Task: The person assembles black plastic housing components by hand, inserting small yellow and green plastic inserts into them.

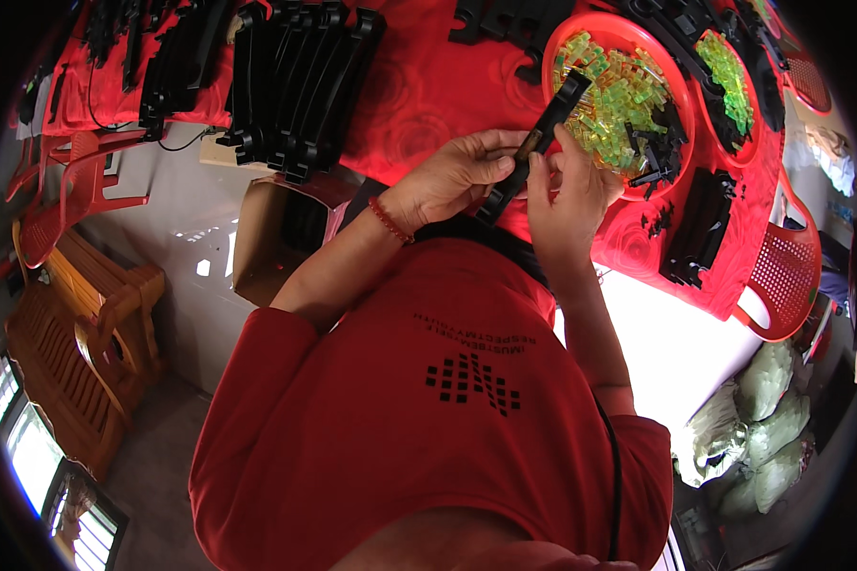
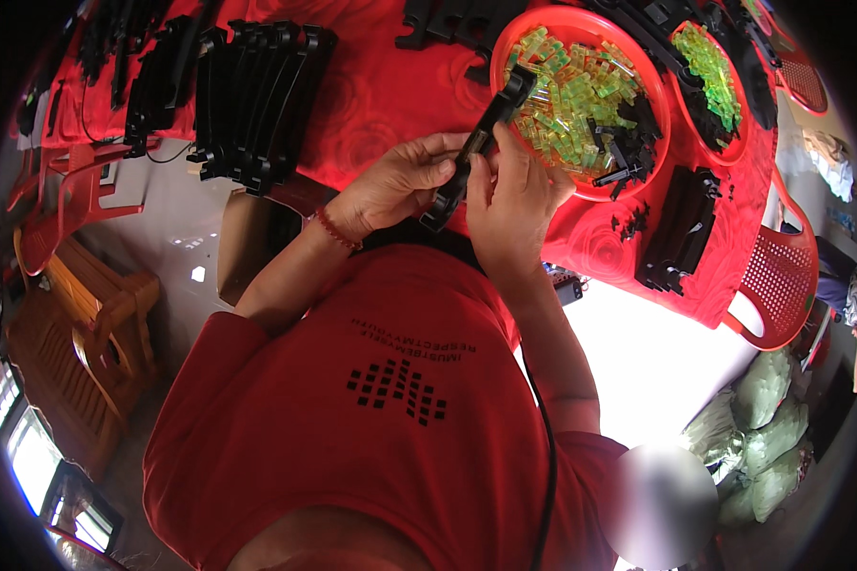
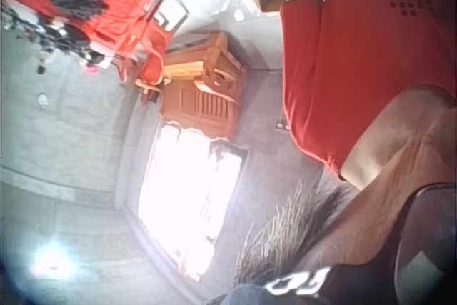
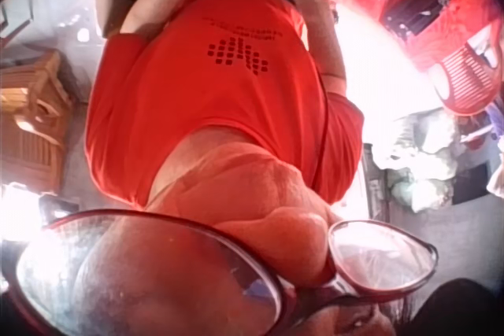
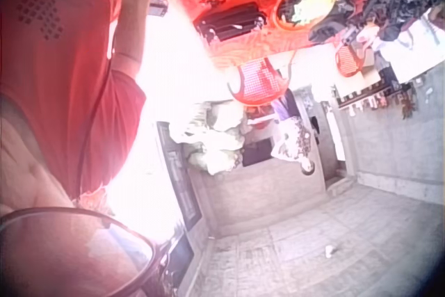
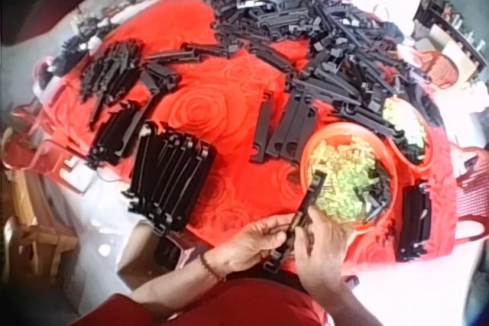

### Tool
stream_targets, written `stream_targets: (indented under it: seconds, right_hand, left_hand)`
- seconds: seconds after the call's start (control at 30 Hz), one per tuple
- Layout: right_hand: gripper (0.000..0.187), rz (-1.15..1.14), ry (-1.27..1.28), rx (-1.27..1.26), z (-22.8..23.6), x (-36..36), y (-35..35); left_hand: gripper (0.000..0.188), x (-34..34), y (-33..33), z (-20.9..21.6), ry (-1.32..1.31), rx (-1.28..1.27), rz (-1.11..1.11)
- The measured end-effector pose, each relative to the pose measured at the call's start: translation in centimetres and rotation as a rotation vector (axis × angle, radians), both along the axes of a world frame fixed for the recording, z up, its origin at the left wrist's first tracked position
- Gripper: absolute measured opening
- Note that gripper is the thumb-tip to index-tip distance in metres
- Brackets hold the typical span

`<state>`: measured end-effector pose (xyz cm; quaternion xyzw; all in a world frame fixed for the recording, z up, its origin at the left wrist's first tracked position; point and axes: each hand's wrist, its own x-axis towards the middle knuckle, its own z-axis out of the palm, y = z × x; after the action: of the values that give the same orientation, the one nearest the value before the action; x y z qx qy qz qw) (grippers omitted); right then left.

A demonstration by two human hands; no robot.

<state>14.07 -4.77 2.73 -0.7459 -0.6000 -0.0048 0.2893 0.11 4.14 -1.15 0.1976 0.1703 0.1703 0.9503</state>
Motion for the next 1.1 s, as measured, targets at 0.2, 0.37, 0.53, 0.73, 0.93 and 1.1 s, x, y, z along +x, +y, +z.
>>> stream_targets:
  seconds: [0.2, 0.37, 0.53, 0.73, 0.93, 1.1]
  right_hand:
    - [0.03, 0.061, -0.171, 0.033, 0.8, -0.2, -0.3]
    - [0.027, 0.09, -0.135, -0.004, 1.5, -0.6, -0.1]
    - [0.032, 0.133, -0.216, -0.048, 1.8, -0.9, 0.2]
    - [0.023, 0.125, -0.14, -0.117, 2.3, -1.2, 0.1]
    - [0.017, 0.141, -0.085, -0.076, 1.1, -0.5, -0.2]
    - [0.024, -0.059, 0.226, 0.072, 1.0, -1.4, -0.3]
  left_hand:
    - [0.054, -0.4, 0.1, -0.9, -0.028, -0.027, -0.014]
    - [0.055, -0.5, -0.1, -0.8, 0.006, 0.03, -0.018]
    - [0.057, -0.6, -0.1, -0.7, 0.005, 0.059, -0.028]
    - [0.057, -0.5, -0.6, -1.7, -0.003, 0.113, -0.019]
    - [0.06, -0.7, -0.4, -1.8, 0.031, 0.149, -0.068]
    - [0.064, -0.4, -0.8, -1.2, -0.007, 0.154, 0.014]
